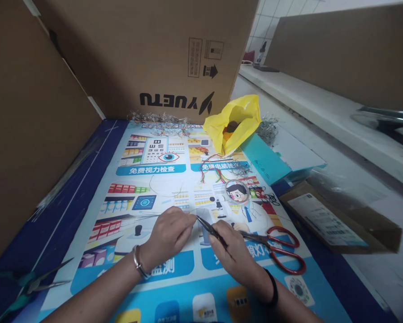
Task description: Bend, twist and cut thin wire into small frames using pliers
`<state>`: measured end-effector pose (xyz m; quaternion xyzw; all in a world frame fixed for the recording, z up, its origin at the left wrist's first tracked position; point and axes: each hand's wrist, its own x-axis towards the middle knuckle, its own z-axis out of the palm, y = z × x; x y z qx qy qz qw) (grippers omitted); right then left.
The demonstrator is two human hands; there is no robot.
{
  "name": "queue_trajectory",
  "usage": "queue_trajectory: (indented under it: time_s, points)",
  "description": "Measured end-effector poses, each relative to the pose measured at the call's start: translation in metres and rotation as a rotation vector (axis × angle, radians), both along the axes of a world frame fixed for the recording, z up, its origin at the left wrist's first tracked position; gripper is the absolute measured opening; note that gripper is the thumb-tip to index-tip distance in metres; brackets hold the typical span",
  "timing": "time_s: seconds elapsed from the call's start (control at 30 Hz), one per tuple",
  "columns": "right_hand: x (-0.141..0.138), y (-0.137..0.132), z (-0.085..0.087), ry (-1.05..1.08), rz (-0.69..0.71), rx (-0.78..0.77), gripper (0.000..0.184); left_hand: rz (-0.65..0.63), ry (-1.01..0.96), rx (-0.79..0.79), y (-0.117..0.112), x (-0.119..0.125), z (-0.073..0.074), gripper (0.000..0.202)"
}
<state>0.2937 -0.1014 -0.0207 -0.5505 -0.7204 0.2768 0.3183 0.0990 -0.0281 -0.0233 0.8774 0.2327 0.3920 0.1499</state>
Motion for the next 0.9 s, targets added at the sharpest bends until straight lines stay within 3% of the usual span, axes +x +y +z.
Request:
queue_trajectory:
  time_s: [0.47,0.9]
  points:
    - [-0.0017,-0.0034,0.0014,-0.122,-0.021,0.113,0.011,0.009,0.022,0.068,-0.0016,-0.0006,0.0041,0.021]
    - [-0.0002,-0.0033,-0.003,-0.173,-0.026,0.093,0.005,0.033,0.002,0.05,-0.0035,0.0022,0.006,0.017]
